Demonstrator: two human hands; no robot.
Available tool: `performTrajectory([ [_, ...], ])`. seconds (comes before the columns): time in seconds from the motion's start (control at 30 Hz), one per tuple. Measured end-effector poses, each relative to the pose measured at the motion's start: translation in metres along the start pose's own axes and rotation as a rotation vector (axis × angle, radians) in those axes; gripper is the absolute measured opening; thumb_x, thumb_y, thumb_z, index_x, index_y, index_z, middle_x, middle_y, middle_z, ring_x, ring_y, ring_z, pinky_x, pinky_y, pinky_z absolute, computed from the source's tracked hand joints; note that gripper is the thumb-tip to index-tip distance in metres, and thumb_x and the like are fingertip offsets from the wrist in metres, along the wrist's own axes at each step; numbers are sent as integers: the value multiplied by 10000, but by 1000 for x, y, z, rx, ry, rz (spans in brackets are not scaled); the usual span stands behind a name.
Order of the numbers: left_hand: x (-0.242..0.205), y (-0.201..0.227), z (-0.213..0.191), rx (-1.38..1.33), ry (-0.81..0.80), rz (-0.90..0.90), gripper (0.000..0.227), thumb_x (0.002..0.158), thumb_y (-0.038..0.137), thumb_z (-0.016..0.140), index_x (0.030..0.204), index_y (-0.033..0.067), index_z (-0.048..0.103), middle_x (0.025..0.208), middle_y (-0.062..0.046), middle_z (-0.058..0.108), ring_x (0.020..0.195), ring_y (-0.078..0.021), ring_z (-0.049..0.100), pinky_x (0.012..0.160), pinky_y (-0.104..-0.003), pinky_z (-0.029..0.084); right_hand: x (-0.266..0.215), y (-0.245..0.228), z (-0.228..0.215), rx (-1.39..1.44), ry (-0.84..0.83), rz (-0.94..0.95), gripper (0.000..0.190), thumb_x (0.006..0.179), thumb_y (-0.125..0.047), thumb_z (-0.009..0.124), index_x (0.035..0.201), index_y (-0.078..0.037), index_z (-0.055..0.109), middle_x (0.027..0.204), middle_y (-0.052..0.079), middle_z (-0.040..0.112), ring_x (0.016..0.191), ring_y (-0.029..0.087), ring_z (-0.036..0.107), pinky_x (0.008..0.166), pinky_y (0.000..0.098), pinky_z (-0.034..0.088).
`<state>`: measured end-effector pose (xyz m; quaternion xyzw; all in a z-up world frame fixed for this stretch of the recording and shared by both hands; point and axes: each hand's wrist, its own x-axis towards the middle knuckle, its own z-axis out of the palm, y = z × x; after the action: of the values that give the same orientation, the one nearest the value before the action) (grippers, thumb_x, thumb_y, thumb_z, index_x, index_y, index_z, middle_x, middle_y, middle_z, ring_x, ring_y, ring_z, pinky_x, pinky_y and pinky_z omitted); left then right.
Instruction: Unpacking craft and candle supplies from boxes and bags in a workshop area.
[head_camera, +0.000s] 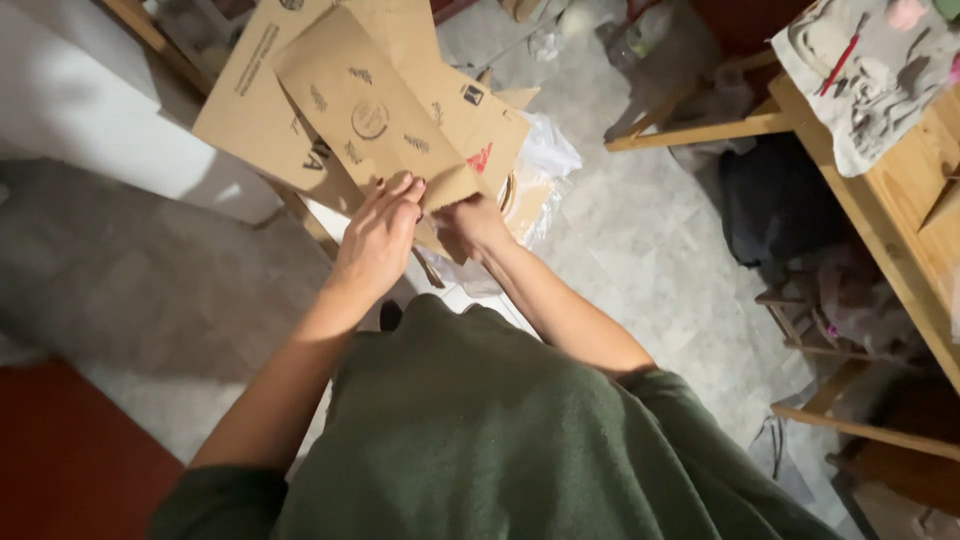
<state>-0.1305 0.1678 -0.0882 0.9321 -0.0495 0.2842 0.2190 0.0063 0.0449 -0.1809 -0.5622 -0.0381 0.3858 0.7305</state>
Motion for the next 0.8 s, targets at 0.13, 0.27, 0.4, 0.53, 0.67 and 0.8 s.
performTrajectory([
  [0.13,0,5,-2,13,-12,11,106,980,5,602,1085,-7,598,1319,-182,694,1303,-352,627,1097,-512,501,-4,12,1,146,152,-80,335,955,-8,608,1287,34,604,1149,159,713,983,270,711,797,400,608],
  [0.27,-2,-6,3,-24,-30,-26,149,983,-21,592,1129,-15,623,1304,-177,694,1299,-351,636,1086,-485,516,-51,7,-13,-532,172,-508,239,1056,-50,612,1280,22,649,1078,107,771,972,171,742,847,320,603],
  [0.4,-2,-6,8,-60,-7,-39,80,998,-12,606,1078,-9,611,1307,-182,696,1295,-352,642,1070,-465,529,-94,-35,12,-645,195,-575,433,901,-111,742,1283,20,585,938,96,738,781,126,718,708,290,590],
  [0.53,5,-3,8,-2,-8,17,95,1004,-3,601,1097,-20,609,1284,-184,701,1285,-349,642,1071,-474,525,-95,-43,17,-886,20,-532,483,754,-122,878,1170,19,675,861,137,712,648,185,667,622,301,554],
  [0.67,6,0,2,39,-25,28,169,972,4,602,1137,-28,629,1266,-178,704,1269,-339,645,1065,-476,522,-60,9,-18,-856,-118,-661,150,867,-6,743,1016,7,758,946,107,747,739,160,718,686,296,593],
  [0.8,3,-3,7,12,-41,12,105,1010,14,627,1110,-17,628,1269,-164,705,1277,-330,642,1057,-466,529,-17,18,-13,-265,30,-244,148,954,-18,693,1023,112,711,892,122,752,756,144,691,673,295,572],
])
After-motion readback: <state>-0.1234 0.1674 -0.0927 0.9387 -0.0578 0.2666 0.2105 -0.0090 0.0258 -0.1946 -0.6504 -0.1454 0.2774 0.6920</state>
